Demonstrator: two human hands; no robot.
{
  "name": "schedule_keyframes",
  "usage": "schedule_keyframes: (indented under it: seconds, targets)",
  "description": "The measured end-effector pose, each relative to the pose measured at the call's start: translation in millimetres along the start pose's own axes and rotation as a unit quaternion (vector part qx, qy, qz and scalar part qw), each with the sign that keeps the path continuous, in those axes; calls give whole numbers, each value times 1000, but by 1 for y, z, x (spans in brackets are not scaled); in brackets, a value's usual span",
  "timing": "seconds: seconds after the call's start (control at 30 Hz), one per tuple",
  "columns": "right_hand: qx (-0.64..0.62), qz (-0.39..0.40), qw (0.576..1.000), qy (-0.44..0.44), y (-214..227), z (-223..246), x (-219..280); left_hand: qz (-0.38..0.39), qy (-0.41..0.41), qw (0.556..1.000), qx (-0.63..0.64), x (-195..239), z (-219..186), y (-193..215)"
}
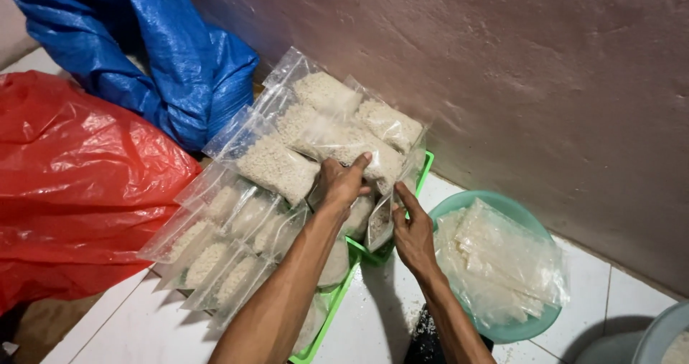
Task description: The person scoops a granular substance from a large basin into small plastic bags using a pink scoop. They place the filled bags on a digital scale to check the weight, then tie the bags closed and place them into a green tray.
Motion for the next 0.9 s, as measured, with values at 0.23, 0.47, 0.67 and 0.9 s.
schedule_keyframes:
  seconds: [0.23, 0.47, 0.67, 0.9]
  targets:
    - [-28, -17, 999, 6, 5, -1, 3, -6, 33, 997, -67, -10, 4, 7]
    - [-41, -9, 999, 29, 3, 0, 4, -2, 17, 996, -90, -20, 4, 11]
    - [-61, -15, 997, 37, 8, -21, 20, 6, -24, 997, 80, -41, 32, 1]
    - [-19, -3, 998, 53, 14, -25, 111, -58, -119, 989, 67, 15, 35, 19]
Point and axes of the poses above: each hand's wrist, its own x-axis away from the middle knuckle, its own y-axis out of the back of the hand, z = x × y, the point moved 3 cm from there along -x, towards the middle knuckle, and after that the axes turned 7 degrees about -x, right-handed, at the moved point
